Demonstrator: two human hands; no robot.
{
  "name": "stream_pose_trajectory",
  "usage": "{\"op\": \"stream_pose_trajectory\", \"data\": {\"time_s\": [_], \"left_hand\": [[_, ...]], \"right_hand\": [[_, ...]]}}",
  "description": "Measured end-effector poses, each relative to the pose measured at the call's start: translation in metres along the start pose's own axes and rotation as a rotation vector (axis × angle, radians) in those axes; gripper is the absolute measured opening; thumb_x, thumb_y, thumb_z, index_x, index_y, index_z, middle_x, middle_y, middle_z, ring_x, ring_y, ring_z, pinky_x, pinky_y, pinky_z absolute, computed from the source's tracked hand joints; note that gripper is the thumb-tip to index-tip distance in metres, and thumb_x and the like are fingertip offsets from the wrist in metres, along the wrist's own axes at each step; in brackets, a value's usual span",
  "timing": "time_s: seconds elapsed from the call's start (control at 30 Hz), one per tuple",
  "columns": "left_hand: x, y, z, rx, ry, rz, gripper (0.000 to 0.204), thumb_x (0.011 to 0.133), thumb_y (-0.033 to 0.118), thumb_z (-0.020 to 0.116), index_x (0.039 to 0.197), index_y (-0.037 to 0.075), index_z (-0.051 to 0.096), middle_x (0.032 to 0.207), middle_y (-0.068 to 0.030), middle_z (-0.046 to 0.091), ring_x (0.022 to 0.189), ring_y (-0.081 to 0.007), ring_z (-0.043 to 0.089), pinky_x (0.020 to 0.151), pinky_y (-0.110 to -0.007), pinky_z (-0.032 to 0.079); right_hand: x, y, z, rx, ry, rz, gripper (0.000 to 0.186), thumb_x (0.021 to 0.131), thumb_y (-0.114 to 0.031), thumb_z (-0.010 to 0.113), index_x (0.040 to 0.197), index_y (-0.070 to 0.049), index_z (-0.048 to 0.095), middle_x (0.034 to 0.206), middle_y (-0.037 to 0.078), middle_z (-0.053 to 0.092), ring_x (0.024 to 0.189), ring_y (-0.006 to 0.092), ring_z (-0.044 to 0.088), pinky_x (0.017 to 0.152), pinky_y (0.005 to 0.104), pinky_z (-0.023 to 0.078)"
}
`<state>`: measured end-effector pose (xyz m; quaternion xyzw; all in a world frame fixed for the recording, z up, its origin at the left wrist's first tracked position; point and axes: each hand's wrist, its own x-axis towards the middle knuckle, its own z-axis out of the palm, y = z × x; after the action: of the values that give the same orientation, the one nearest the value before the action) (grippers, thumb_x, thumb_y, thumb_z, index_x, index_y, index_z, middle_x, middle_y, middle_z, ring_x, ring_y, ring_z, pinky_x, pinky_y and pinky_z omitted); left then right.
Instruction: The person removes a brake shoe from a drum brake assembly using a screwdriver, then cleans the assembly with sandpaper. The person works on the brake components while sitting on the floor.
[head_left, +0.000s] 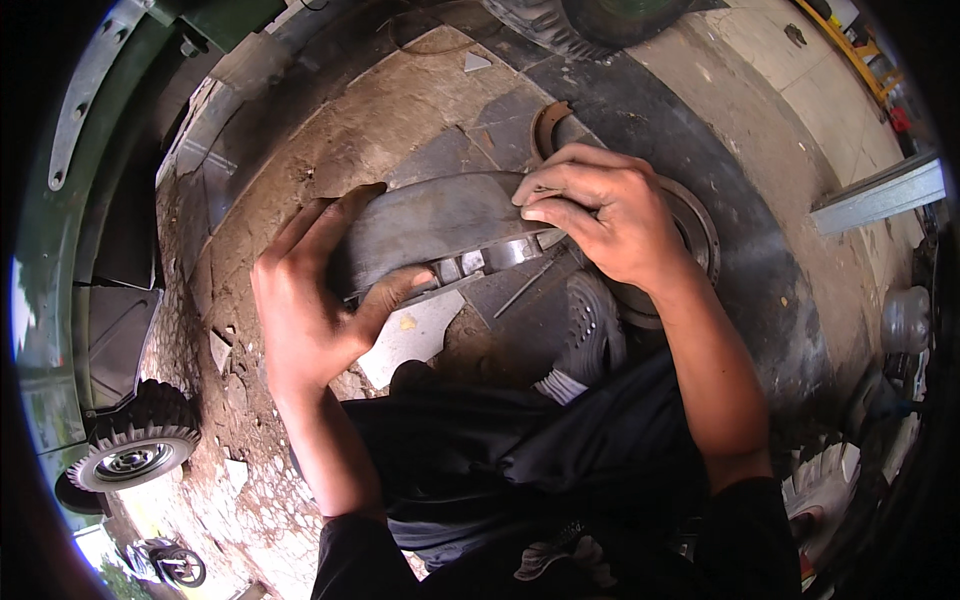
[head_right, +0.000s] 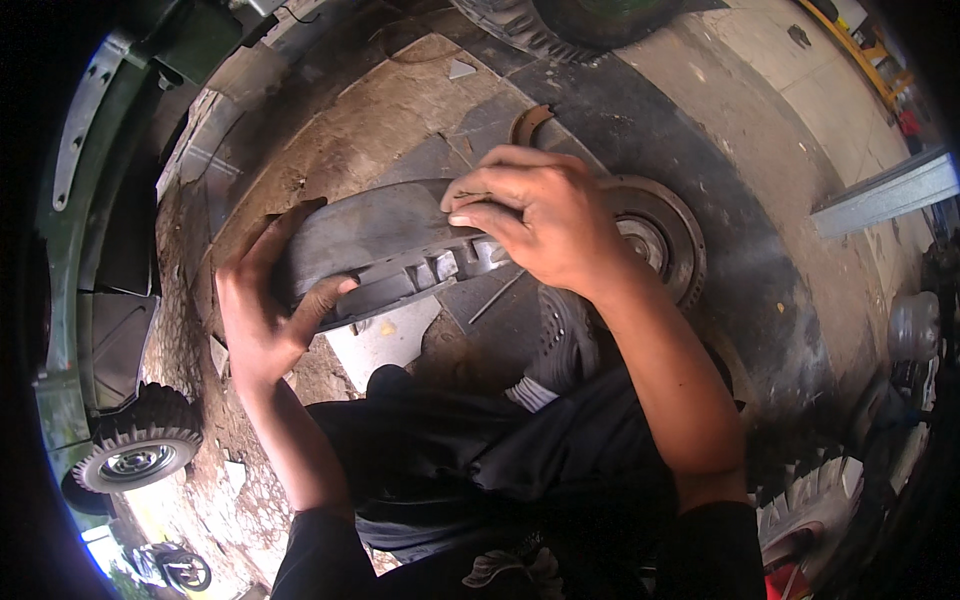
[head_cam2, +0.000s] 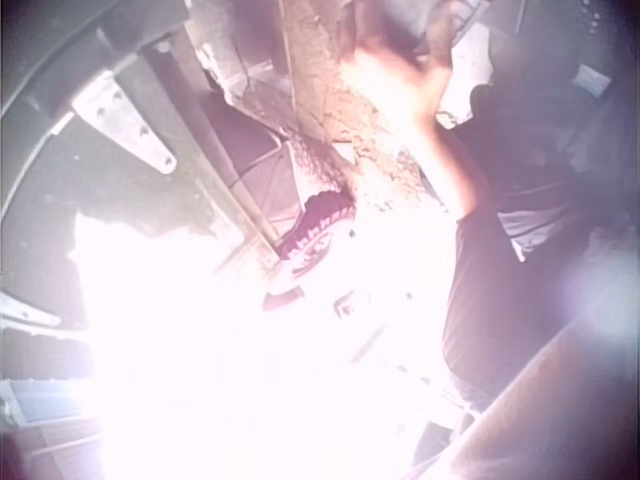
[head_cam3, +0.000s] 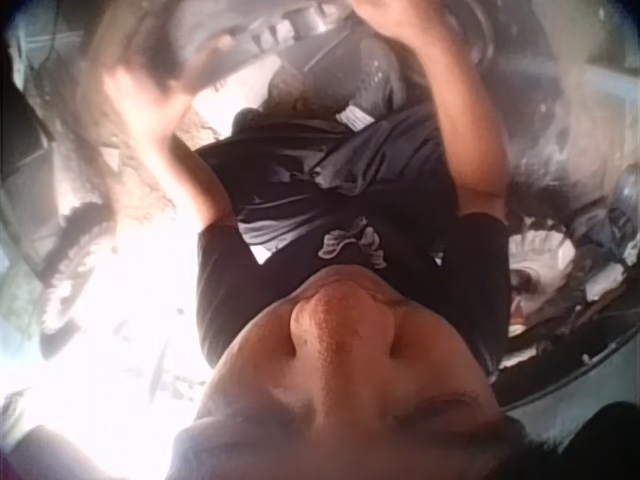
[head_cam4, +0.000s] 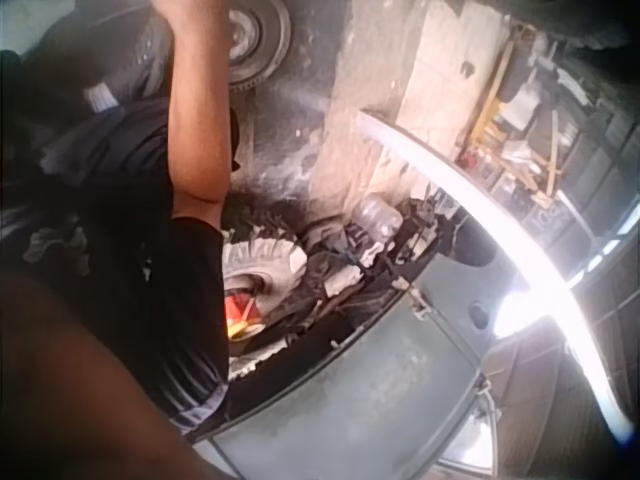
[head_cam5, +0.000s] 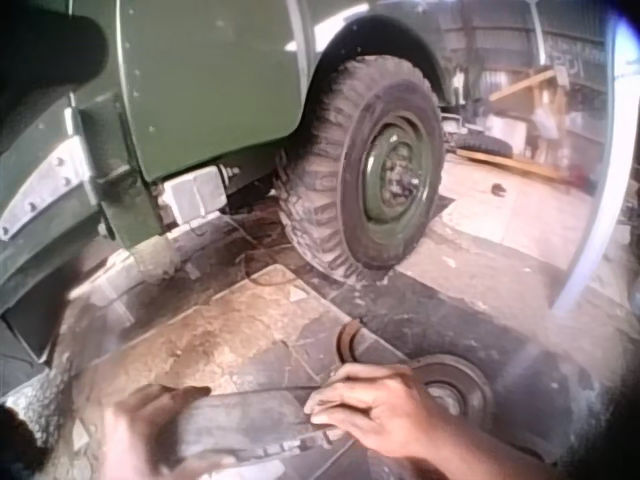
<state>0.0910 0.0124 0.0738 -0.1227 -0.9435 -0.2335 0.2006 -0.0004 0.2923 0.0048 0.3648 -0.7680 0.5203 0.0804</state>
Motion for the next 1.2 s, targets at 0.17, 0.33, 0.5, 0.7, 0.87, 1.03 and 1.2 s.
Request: {"op": "stream_pose_trajectory", "data": {"time_s": [0.17,0.33,0.5,0.7,0.87,1.03,1.2], "left_hand": [[-0.004,-0.007,-0.002,-0.003,0.005,0.036,0.073,0.070,0.042,0.100,0.126,0.001,0.078,0.106,-0.0209,0.079,0.098,-0.0403,0.079,0.089,-0.047,0.061],[0.001,-0.002,-0.002,0.008,-0.015,0.016,0.073,0.070,0.041,0.101,0.126,0.000,0.078,0.106,-0.0210,0.079,0.098,-0.0395,0.079,0.089,-0.046,0.061],[-0.002,-0.003,-0.004,0.001,-0.001,0.018,0.072,0.070,0.041,0.101,0.126,0.000,0.078,0.106,-0.0208,0.079,0.098,-0.0393,0.079,0.089,-0.046,0.061],[-0.002,-0.003,-0.001,-0.006,-0.008,0.004,0.072,0.071,0.042,0.100,0.126,0.001,0.078,0.106,-0.0208,0.079,0.098,-0.0394,0.079,0.089,-0.046,0.062],[0.001,0.000,-0.003,0.016,-0.034,-0.004,0.072,0.071,0.042,0.100,0.126,0.000,0.078,0.108,-0.0214,0.079,0.099,-0.0394,0.079,0.089,-0.046,0.062],[-0.003,-0.007,-0.004,-0.004,-0.015,0.023,0.072,0.071,0.042,0.100,0.126,0.000,0.078,0.108,-0.0220,0.079,0.099,-0.0396,0.079,0.090,-0.046,0.061],[-0.002,0.001,-0.004,0.025,-0.015,0.010,0.073,0.071,0.042,0.100,0.126,0.000,0.078,0.108,-0.0219,0.079,0.100,-0.0397,0.079,0.091,-0.046,0.061]], "right_hand": [[-0.007,0.005,0.002,0.063,0.013,0.073,0.009,0.096,0.000,0.080,0.104,0.004,0.080,0.103,0.009,0.077,0.092,0.0160,0.078,0.080,0.0292,0.062],[0.006,-0.008,0.013,0.091,-0.009,0.011,0.009,0.096,0.000,0.080,0.104,0.004,0.080,0.103,0.010,0.076,0.092,0.0175,0.078,0.082,0.0298,0.063],[-0.003,0.004,0.000,0.023,-0.004,-0.010,0.010,0.096,-0.001,0.080,0.105,0.003,0.080,0.105,0.009,0.076,0.091,0.0177,0.078,0.082,0.0305,0.063],[0.001,-0.004,0.006,0.043,-0.008,0.017,0.009,0.096,0.000,0.080,0.104,0.004,0.079,0.102,0.010,0.076,0.092,0.0166,0.078,0.081,0.0312,0.064],[-0.004,0.011,-0.005,0.022,-0.028,0.033,0.008,0.095,0.000,0.081,0.102,0.004,0.079,0.102,0.010,0.077,0.090,0.0161,0.078,0.081,0.0308,0.063],[0.000,0.005,0.002,0.039,-0.019,-0.005,0.009,0.096,-0.001,0.080,0.103,0.005,0.079,0.101,0.010,0.077,0.089,0.0170,0.079,0.080,0.0309,0.063],[-0.002,0.009,-0.006,0.045,-0.034,-0.012,0.011,0.095,-0.006,0.082,0.103,0.002,0.081,0.099,0.010,0.079,0.090,0.0173,0.079,0.080,0.0313,0.062]]}}
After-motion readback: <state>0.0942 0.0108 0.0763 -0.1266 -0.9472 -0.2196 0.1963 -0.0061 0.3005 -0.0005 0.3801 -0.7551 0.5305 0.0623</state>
